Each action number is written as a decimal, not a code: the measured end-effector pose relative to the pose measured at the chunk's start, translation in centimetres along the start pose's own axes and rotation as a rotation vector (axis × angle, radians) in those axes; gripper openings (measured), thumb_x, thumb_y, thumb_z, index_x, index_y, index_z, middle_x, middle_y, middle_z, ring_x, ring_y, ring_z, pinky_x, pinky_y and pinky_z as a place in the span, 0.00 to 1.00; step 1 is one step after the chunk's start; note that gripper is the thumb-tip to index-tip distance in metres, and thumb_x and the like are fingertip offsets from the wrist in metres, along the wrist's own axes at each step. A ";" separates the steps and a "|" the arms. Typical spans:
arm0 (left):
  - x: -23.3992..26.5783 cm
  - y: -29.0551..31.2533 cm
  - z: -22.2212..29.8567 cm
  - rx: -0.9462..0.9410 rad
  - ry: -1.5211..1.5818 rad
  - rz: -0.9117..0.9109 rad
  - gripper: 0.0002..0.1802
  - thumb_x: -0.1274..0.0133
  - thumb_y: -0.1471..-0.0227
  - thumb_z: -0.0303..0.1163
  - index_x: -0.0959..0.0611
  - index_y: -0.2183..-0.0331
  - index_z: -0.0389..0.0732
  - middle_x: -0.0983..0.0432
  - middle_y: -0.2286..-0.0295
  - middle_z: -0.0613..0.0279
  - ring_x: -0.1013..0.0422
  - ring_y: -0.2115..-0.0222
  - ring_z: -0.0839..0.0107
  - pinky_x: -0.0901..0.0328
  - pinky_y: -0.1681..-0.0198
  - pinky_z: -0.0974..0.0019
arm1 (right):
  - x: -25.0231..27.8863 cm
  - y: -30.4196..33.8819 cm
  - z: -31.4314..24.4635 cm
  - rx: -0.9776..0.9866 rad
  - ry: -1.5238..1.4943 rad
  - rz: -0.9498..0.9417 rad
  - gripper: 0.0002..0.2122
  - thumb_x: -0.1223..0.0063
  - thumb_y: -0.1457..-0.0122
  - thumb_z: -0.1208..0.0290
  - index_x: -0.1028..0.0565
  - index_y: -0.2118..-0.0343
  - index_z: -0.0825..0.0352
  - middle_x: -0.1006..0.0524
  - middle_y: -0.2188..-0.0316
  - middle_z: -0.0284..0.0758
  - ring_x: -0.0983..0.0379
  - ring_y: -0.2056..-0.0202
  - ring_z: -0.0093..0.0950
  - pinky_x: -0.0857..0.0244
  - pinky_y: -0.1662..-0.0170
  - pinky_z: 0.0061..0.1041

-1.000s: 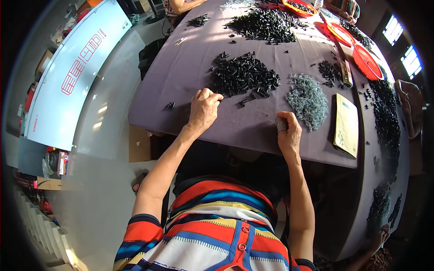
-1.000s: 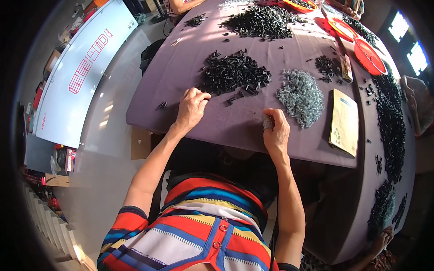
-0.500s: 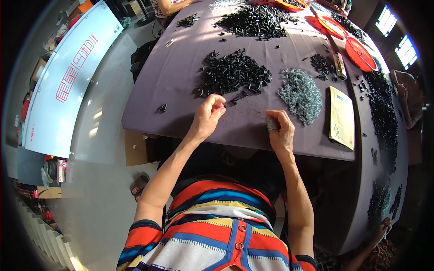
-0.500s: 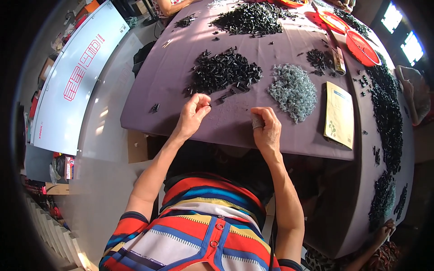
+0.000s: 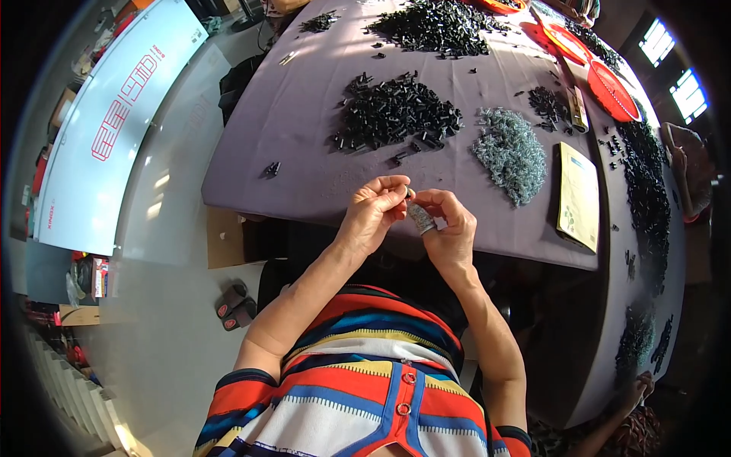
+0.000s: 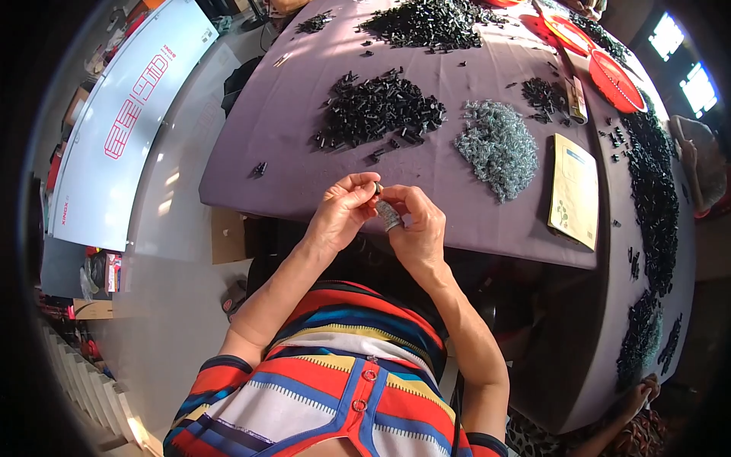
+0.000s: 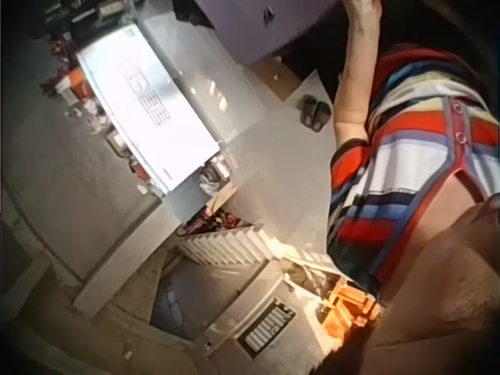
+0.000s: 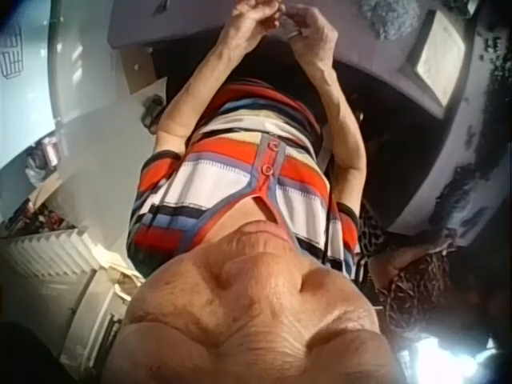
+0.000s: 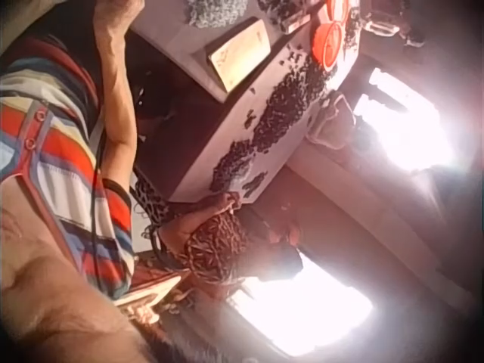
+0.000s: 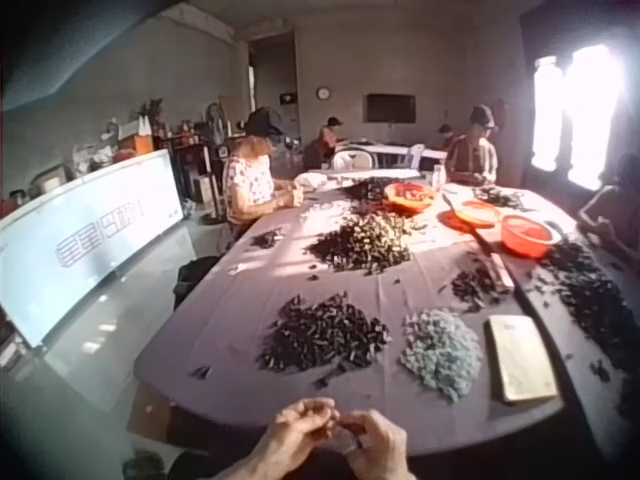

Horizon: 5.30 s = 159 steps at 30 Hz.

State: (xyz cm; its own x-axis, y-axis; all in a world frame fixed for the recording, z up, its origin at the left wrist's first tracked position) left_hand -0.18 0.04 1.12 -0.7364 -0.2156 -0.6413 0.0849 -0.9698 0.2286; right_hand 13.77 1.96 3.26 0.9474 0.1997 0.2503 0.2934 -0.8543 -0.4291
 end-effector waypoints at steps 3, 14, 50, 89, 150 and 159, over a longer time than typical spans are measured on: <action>-0.1 0.1 -0.6 -0.024 -0.034 0.032 0.07 0.48 0.50 0.26 0.22 0.65 0.40 0.26 0.75 0.67 0.32 0.77 0.82 0.37 0.72 0.77 | -0.2 0.1 -0.1 0.033 0.083 0.004 0.13 0.47 0.58 0.89 0.28 0.68 0.69 0.25 0.71 0.37 0.25 0.71 0.30 0.32 0.68 0.22; 0.4 0.1 -1.0 -0.049 -0.017 0.024 0.05 0.48 0.50 0.26 0.22 0.67 0.40 0.25 0.75 0.67 0.32 0.77 0.81 0.37 0.72 0.77 | -0.2 -0.2 0.0 0.020 0.109 0.007 0.13 0.48 0.60 0.88 0.28 0.68 0.68 0.25 0.72 0.37 0.25 0.72 0.31 0.32 0.68 0.24; 5.0 1.4 2.1 0.008 0.365 0.064 0.05 0.48 0.50 0.26 0.22 0.67 0.40 0.27 0.73 0.63 0.34 0.76 0.77 0.36 0.72 0.73 | -2.0 -8.0 5.3 0.552 0.610 -0.511 0.19 0.52 0.58 0.84 0.27 0.59 0.67 0.31 0.53 0.38 0.43 0.45 0.39 0.47 0.44 0.37; 4.8 1.4 1.7 0.006 0.304 0.122 0.04 0.48 0.50 0.26 0.22 0.68 0.42 0.26 0.74 0.63 0.33 0.75 0.77 0.35 0.70 0.71 | -6.9 -14.0 3.7 0.603 0.903 -0.616 0.05 0.52 0.56 0.78 0.25 0.78 0.60 0.28 0.74 0.29 0.37 0.65 0.28 0.44 0.60 0.28; 0.6 0.9 -1.3 -0.140 0.081 0.056 0.07 0.49 0.50 0.23 0.24 0.65 0.40 0.23 0.71 0.61 0.33 0.78 0.82 0.37 0.74 0.80 | -1.3 0.5 2.3 0.007 -0.287 -0.011 0.09 0.48 0.55 0.90 0.27 0.70 0.71 0.26 0.72 0.32 0.29 0.69 0.21 0.35 0.63 0.17; 0.6 0.9 -1.8 -0.180 0.023 0.102 0.07 0.50 0.49 0.23 0.22 0.65 0.39 0.23 0.71 0.63 0.32 0.76 0.82 0.38 0.72 0.79 | -0.2 0.2 0.8 0.351 0.335 -0.089 0.18 0.50 0.66 0.89 0.27 0.68 0.66 0.28 0.69 0.35 0.28 0.68 0.35 0.32 0.68 0.27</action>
State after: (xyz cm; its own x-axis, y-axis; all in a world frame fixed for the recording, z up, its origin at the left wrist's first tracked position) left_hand 0.69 -1.18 -0.38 -0.7026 -0.3140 -0.6386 0.2781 -0.9472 0.1597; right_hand 13.70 2.16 2.45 0.8401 0.0498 0.5401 0.4514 -0.6162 -0.6454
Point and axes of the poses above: each hand's wrist, its own y-axis away from the middle knuckle, its own x-axis out of the back of the hand, z = x × y, the point moved 1 cm from there along -y, towards the middle knuckle
